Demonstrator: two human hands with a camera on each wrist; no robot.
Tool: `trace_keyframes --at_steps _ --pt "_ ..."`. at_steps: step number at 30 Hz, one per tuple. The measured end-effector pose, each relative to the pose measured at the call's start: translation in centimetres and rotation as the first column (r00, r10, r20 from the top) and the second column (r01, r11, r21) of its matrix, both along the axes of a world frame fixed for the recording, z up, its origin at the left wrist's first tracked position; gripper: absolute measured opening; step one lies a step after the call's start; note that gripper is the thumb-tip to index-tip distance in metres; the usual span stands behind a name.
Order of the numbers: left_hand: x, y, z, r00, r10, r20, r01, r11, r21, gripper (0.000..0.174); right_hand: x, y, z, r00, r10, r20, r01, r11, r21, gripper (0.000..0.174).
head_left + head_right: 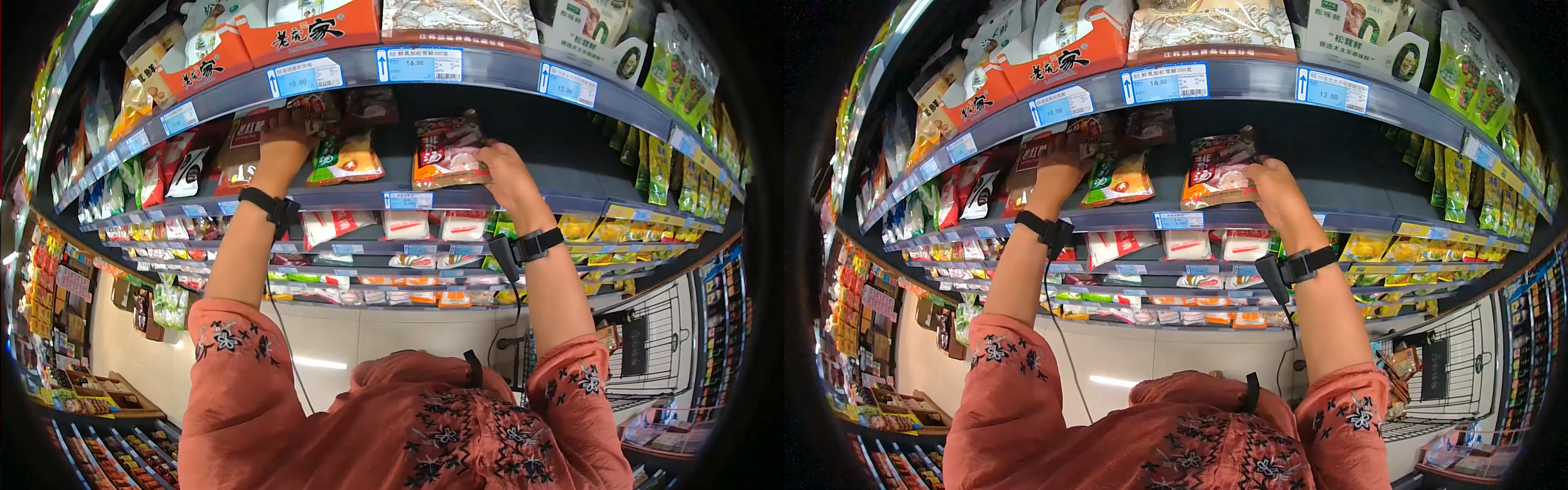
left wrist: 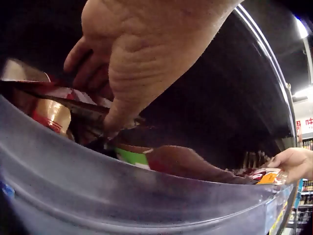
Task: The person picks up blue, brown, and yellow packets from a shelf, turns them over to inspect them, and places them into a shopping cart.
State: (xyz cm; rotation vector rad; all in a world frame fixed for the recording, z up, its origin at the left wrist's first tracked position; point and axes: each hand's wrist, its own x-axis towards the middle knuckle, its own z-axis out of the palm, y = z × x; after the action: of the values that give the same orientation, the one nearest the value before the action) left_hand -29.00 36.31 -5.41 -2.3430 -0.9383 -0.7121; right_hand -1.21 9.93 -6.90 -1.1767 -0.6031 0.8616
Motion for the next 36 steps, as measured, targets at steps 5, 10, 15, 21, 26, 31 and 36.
trace_keyframes --at_steps 5,10,15,21,26,31,36 --pt "1.0 0.4 1.5 0.995 0.095 0.038 -0.093 0.994 -0.065 0.045 0.1 -0.1 -0.2 0.995 0.037 0.095 -0.032 0.998 -0.058 0.033" --pt "2.0 -0.6 2.8 0.98 -0.173 0.094 0.154 0.971 0.185 0.028 0.1 0.0 0.3 0.985 0.035 0.169 -0.008 0.988 -0.155 0.03" --pt "5.5 -11.9 0.5 0.909 -0.372 0.186 0.397 0.91 -0.118 0.018 0.7 0.6 -0.8 0.981 0.082 0.176 -0.059 0.99 -0.132 0.039" --pt "4.9 -18.7 -3.4 0.756 -0.593 0.277 0.646 0.744 -0.17 0.052 0.3 0.4 -0.2 0.938 0.074 0.34 0.025 0.96 -0.278 0.049" --pt "3.3 -17.6 -3.0 0.742 -0.587 0.324 0.653 0.743 -0.148 0.047 1.2 1.2 -1.5 0.932 0.051 0.359 0.038 0.971 -0.235 0.051" --pt "3.1 -13.7 -1.2 0.816 -0.484 0.318 0.518 0.855 -0.027 0.042 -0.2 0.6 -0.2 0.932 0.006 0.363 0.088 0.967 -0.241 0.048" --pt "2.2 -10.6 -0.6 0.944 -0.275 0.184 0.318 0.909 -0.271 0.043 -0.3 0.6 -0.2 0.926 -0.015 0.378 0.112 0.965 -0.236 0.042"
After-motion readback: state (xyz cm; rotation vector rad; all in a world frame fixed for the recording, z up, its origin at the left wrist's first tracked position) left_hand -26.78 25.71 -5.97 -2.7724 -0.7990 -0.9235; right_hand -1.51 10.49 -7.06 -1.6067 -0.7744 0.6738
